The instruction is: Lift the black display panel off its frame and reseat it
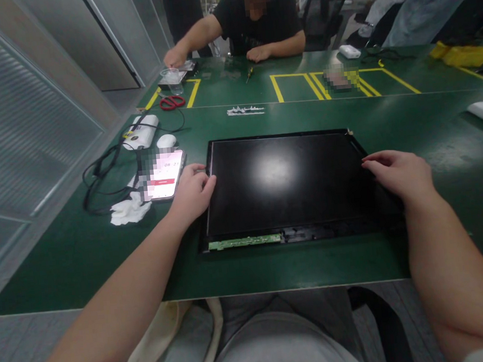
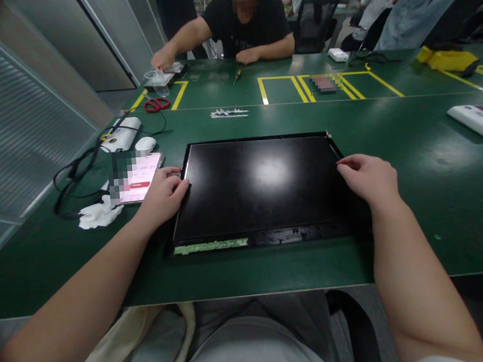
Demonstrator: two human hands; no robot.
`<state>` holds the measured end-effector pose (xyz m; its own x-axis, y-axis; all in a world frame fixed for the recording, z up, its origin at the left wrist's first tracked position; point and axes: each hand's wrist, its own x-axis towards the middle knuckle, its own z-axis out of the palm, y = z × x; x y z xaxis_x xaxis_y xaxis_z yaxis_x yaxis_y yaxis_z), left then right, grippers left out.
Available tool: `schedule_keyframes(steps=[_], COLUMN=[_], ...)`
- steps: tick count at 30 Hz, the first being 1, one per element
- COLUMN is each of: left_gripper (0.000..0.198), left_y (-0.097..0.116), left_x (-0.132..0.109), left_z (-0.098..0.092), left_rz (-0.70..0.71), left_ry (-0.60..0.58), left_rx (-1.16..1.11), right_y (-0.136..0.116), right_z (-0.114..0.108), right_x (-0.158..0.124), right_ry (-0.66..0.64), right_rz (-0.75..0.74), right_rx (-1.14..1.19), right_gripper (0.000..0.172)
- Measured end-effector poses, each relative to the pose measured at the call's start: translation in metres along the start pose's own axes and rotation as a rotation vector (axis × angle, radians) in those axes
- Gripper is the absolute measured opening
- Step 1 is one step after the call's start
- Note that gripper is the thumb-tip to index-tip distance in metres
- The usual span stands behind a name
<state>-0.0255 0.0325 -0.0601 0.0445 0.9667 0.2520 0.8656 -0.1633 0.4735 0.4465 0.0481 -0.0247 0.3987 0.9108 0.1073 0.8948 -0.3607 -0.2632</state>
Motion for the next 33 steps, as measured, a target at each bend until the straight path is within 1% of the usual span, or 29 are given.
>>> schedule_keyframes(steps=[6, 13, 20, 25, 33], left_gripper=[0.036, 0.035, 0.044, 0.045, 0.047], left_y=[0.006, 0.011, 0.012, 0.014, 0.028], left_x=[-0.002, -0.002, -0.002, -0.003, -0.003], left_z=[-0.004, -0.006, -0.004, -0.002, -0.006], left_rz=[0.014, 0.038, 0.085, 0.084, 0.048], left_ry=[-0.030, -0.051, -0.057, -0.048, -0.115], left_rx=[0.068, 0.201, 0.290, 0.317, 0.438], right_y=[-0.002, -0.005, -0.001, -0.004, -0.011], right_z=[-0.002, -0.002, 0.001, -0.002, -0.004], right_x=[-0.002, -0.003, -0.001, -0.002, -0.008], right_ry=[-0.013, -0.011, -0.004, -0.023, -0.015], right_rz=[0.005, -0.008, -0.016, 0.012, 0.000], right_rx=[-0.030, -0.052, -0.033, -0.054, -0.069], right_gripper=[0.035, 0.037, 0.037, 0.038, 0.038])
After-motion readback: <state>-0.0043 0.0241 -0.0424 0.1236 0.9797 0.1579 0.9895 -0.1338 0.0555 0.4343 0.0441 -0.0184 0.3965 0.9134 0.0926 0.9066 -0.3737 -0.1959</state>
